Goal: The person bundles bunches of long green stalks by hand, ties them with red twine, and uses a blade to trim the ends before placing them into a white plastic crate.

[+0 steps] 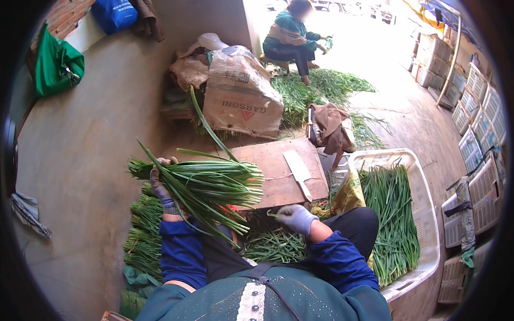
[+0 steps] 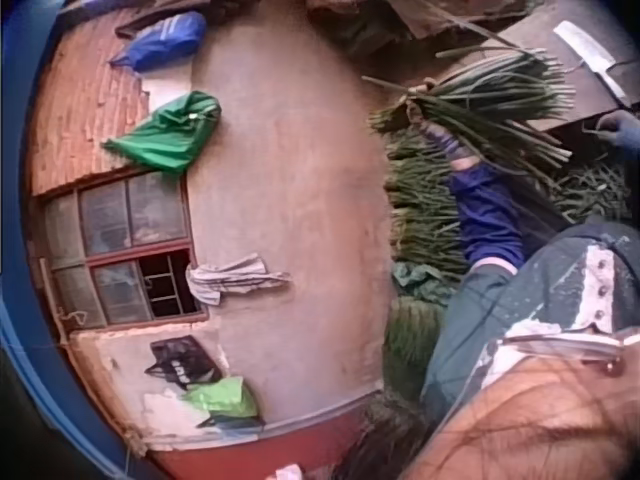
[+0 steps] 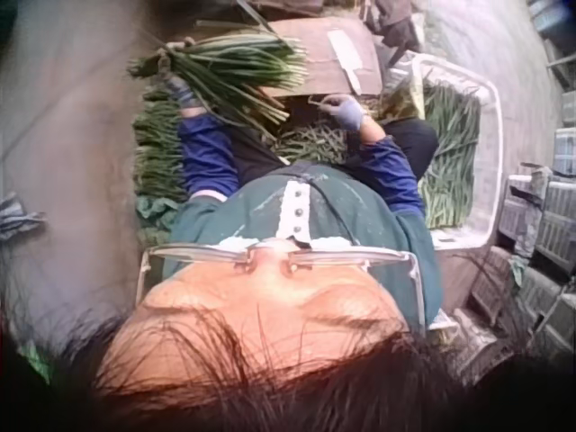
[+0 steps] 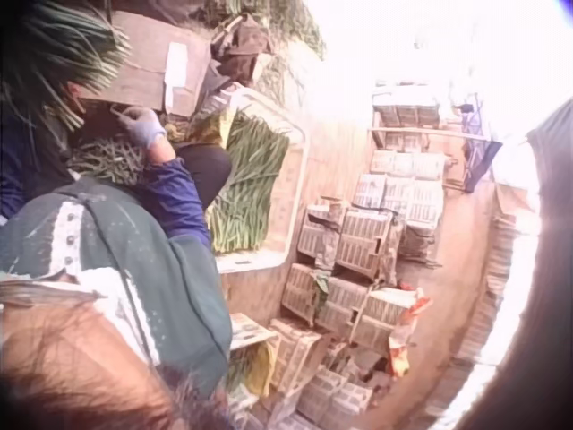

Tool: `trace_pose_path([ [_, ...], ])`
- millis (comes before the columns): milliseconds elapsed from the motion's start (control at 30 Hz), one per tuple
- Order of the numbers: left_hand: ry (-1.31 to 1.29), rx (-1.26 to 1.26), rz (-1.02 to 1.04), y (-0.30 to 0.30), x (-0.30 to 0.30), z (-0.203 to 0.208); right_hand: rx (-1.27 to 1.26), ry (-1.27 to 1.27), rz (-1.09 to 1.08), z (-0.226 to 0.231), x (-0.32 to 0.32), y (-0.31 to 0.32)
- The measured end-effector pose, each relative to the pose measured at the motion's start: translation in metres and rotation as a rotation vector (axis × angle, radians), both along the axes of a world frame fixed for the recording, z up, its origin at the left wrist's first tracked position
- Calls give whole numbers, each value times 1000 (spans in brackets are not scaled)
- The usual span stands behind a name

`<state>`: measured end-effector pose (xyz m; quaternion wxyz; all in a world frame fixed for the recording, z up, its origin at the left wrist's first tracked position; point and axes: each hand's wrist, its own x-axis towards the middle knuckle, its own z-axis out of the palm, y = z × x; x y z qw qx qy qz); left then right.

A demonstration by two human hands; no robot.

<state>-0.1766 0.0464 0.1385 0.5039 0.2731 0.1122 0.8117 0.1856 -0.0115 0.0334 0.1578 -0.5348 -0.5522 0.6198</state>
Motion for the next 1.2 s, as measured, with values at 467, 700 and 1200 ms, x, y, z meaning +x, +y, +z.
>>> trace_pose_path([
  [467,43,-186,-121,2,66,3,609,191,140,111,-44,53],
  [700,394,-400,46,-10,153,4,762,-77,121,89,-86,41],
  [1200,888,50,-91,-22,200,-13,613,418,-138,46,10,68],
])
